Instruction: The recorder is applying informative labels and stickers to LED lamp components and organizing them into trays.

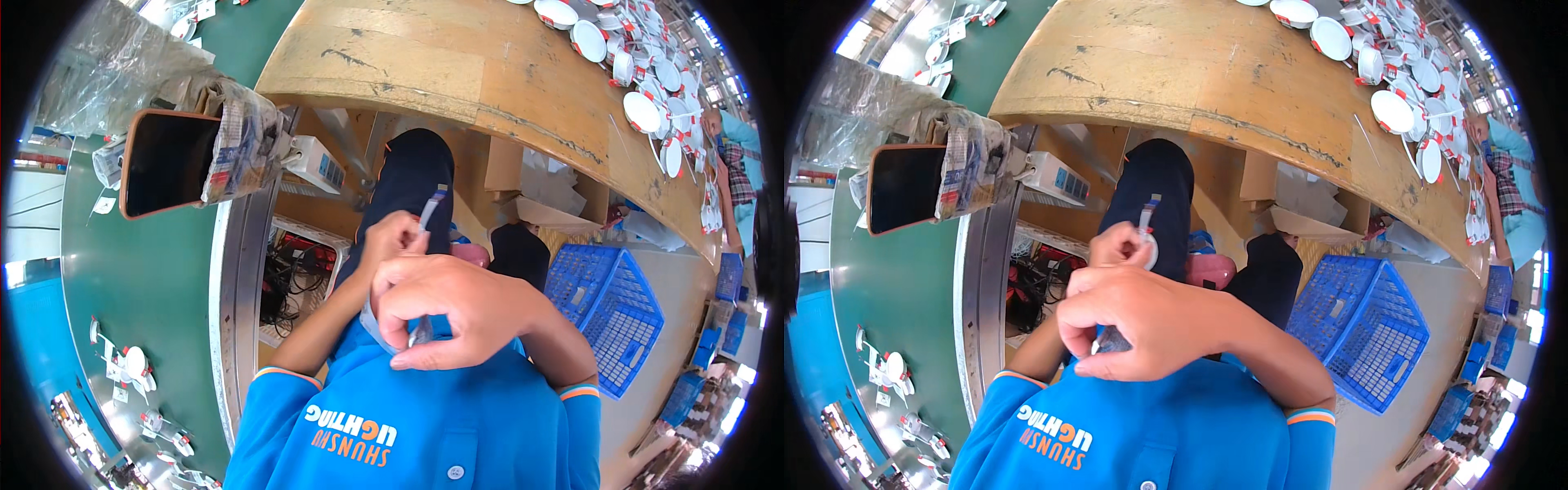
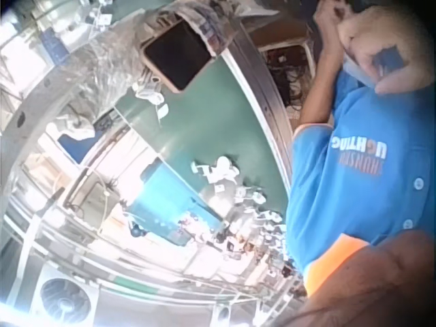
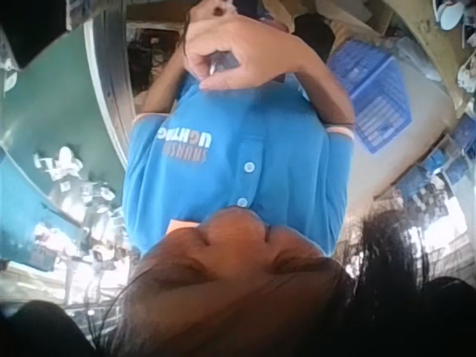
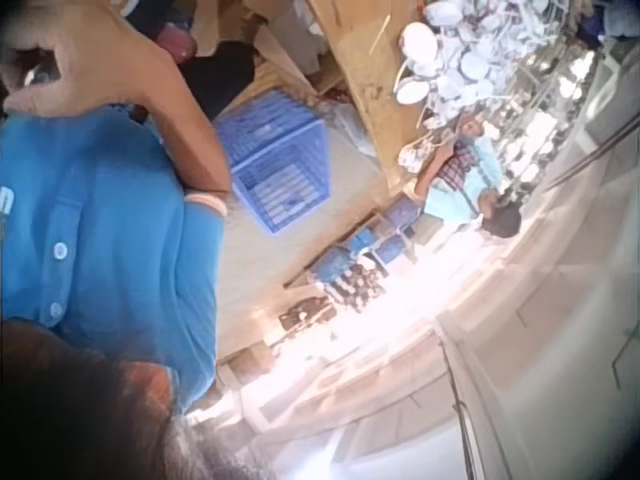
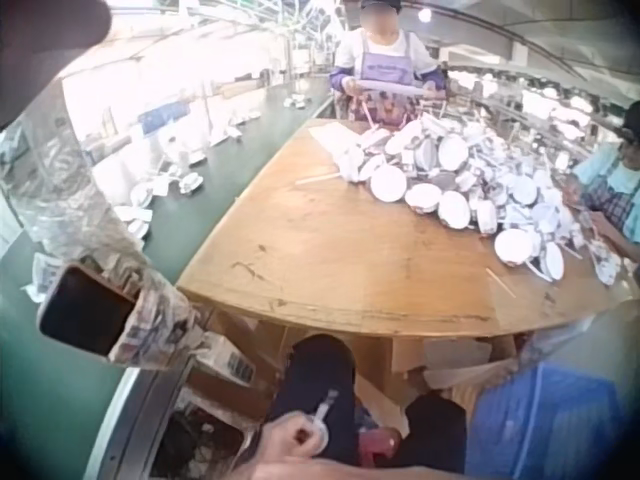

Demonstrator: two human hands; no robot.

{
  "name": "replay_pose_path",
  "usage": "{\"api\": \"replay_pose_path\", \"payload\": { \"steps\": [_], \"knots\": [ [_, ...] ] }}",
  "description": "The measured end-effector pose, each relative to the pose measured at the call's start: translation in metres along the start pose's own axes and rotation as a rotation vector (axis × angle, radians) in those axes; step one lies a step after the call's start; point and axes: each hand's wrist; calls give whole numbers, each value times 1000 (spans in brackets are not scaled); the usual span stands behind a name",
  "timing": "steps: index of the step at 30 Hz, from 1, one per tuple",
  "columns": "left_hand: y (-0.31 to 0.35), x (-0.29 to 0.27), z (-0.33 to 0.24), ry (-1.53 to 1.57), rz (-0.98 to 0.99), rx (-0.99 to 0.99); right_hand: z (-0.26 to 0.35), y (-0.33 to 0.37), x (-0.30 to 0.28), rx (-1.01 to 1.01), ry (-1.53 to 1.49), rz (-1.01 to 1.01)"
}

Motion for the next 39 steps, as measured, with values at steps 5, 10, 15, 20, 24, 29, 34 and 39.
{"api": "replay_pose_path", "payload": {
  "steps": [5,10,15,20,24,29,34,39],
  "knots": [
    [-39,24,2,279,391,-9,-14,-22,4,-5,-56,87],
    [-63,20,-1,156,575,295,-27,0,-7,79,-216,59],
    [-72,-17,-34,-69,167,420,-25,9,-16,49,-375,45],
    [-12,1,-14,637,198,-582,-46,21,-19,97,-436,-5],
    [-3,7,-14,714,153,-556,-69,34,-22,365,-429,-164],
    [-7,12,-22,455,362,-276,-80,41,-25,261,-355,-253],
    [-9,12,-24,666,184,-472,-77,62,-27,208,-348,-375],
    [-20,-23,-6,929,254,-526,-77,80,-30,165,-335,-432]
  ]
}}
Point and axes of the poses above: each hand's wrist, its own y-axis away from the middle knuckle, its own x-axis out of the palm, z = x × y, and after that the axes turned 12 degrees about x, right-handed
